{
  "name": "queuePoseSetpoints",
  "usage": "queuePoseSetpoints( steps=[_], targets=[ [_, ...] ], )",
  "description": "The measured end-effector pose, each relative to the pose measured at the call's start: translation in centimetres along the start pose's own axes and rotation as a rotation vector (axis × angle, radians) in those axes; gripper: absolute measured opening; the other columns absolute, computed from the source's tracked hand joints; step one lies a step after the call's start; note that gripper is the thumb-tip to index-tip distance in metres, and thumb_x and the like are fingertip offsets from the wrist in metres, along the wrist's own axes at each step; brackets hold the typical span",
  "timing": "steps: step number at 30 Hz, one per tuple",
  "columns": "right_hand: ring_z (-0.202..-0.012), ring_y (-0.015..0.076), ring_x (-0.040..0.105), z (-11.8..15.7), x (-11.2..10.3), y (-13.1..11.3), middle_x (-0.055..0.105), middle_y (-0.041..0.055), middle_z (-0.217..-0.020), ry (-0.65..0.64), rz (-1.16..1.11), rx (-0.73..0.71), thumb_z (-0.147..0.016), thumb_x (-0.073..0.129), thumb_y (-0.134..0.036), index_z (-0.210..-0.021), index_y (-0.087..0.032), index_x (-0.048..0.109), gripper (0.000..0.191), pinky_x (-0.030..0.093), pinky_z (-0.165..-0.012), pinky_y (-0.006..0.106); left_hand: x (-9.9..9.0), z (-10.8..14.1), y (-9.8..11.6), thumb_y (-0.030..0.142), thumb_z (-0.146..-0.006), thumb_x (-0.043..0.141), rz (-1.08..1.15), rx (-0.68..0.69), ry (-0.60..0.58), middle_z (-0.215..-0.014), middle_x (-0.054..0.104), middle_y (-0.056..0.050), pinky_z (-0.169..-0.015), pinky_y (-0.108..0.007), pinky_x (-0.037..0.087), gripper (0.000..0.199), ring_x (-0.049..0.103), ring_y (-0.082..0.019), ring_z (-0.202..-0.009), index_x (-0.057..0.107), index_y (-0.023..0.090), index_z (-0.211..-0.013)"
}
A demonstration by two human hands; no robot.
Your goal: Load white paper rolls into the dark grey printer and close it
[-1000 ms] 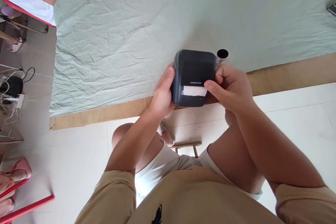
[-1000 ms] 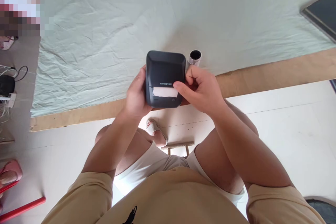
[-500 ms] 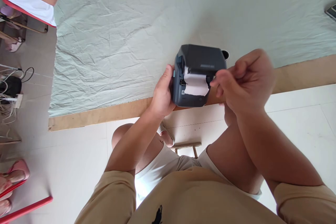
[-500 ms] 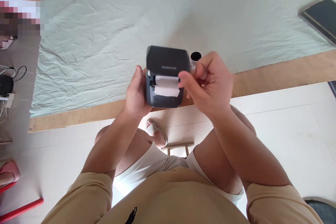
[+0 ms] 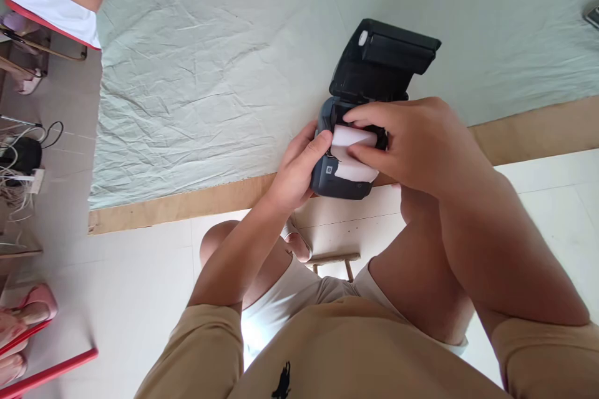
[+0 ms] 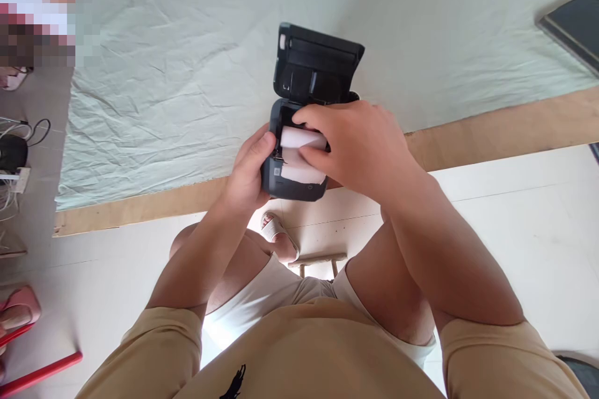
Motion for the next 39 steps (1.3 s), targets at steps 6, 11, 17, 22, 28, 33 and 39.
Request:
queuePoseSetpoints(
  steps=[6, 11, 17, 22, 28, 33, 39],
  targets=[
    [-0.070, 0.0241, 0.067, 2.2, -2.2, 5.1, 0.071, 0.0070, -0.092, 0.500, -0.512, 0.166, -0.111, 0.061, -0.069, -0.125, -0.037, 0.085, 0.042, 0.035, -0.045, 0.033, 0.1, 0.0, -0.2, 0.071, -0.103, 0.081, 0.032, -0.020, 0.034, -0.097, 0.086, -0.002, -0.060, -0.031, 0.062, 0.049, 0.090, -0.027, -0.093, 0.076, 0.026, -0.118],
    [-0.070, 0.0233, 0.068, 3.6, -0.5, 11.9, 0.071, 0.0050, -0.099, 0.504, -0.306, 0.249, -0.111, 0.070, -0.072, -0.124, -0.037, 0.076, 0.038, 0.058, -0.062, 0.044, -0.1, -0.2, -0.3, 0.066, -0.102, 0.084, 0.056, -0.027, 0.043, -0.101, 0.088, -0.001, -0.063, -0.032, 0.065, 0.045, 0.091, -0.027, -0.093, 0.075, 0.026, -0.120],
    [-0.109, 0.0354, 0.078, 3.0, 0.0, 12.1, 0.081, 0.0106, -0.118, 0.448, -0.040, 0.336, -0.093, 0.096, -0.047, -0.122, -0.035, 0.080, 0.036, 0.066, -0.096, 0.054, -0.1, -0.2, -0.4, 0.067, -0.102, 0.083, 0.075, -0.019, 0.038, -0.102, 0.089, -0.003, -0.062, -0.032, 0.064, 0.044, 0.092, -0.029, -0.102, 0.077, 0.027, -0.118],
    [-0.133, 0.0419, 0.076, 3.4, -0.5, 8.7, 0.080, 0.0105, -0.136, 0.497, -0.015, 0.191, -0.099, 0.091, -0.039, -0.142, -0.039, 0.071, 0.048, 0.060, -0.119, 0.064, -0.1, -0.1, -0.5, 0.074, -0.100, 0.083, 0.078, -0.025, 0.059, -0.106, 0.089, -0.004, -0.070, -0.036, 0.069, 0.051, 0.092, -0.032, -0.107, 0.077, 0.027, -0.121],
    [-0.133, 0.0398, 0.074, 2.0, 2.7, 5.6, 0.075, 0.0176, -0.145, 0.371, 0.012, 0.031, -0.093, 0.079, -0.020, -0.151, -0.031, 0.071, 0.059, 0.065, -0.107, 0.058, -0.2, 0.0, -0.6, 0.076, -0.102, 0.081, 0.072, -0.025, 0.054, -0.110, 0.090, -0.005, -0.084, -0.041, 0.074, 0.052, 0.091, -0.035, -0.117, 0.079, 0.028, -0.122],
    [-0.102, 0.0305, 0.077, 1.7, 3.5, 6.3, 0.079, 0.0130, -0.131, 0.281, -0.040, 0.100, -0.089, 0.072, -0.013, -0.159, -0.032, 0.057, 0.075, 0.068, -0.093, 0.051, -0.2, 0.0, -0.5, 0.072, -0.101, 0.084, 0.075, -0.022, 0.053, -0.112, 0.090, -0.006, -0.087, -0.041, 0.075, 0.050, 0.089, -0.035, -0.126, 0.079, 0.027, -0.121],
    [-0.121, 0.0345, 0.076, 2.7, 3.0, 6.0, 0.075, 0.0129, -0.133, 0.222, -0.020, 0.087, -0.105, 0.070, -0.030, -0.151, -0.038, 0.070, 0.048, 0.069, -0.105, 0.056, -0.2, 0.0, -0.6, 0.071, -0.102, 0.082, 0.067, -0.022, 0.053, -0.111, 0.090, -0.005, -0.082, -0.040, 0.074, 0.047, 0.090, -0.035, -0.124, 0.079, 0.028, -0.121]
  ],
)
Point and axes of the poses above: each hand's wrist, its own z-axis away from the middle knuckle, its own x-axis out of the palm, y = z × x, the point moved 2 cm from there along -z, towards the middle knuckle
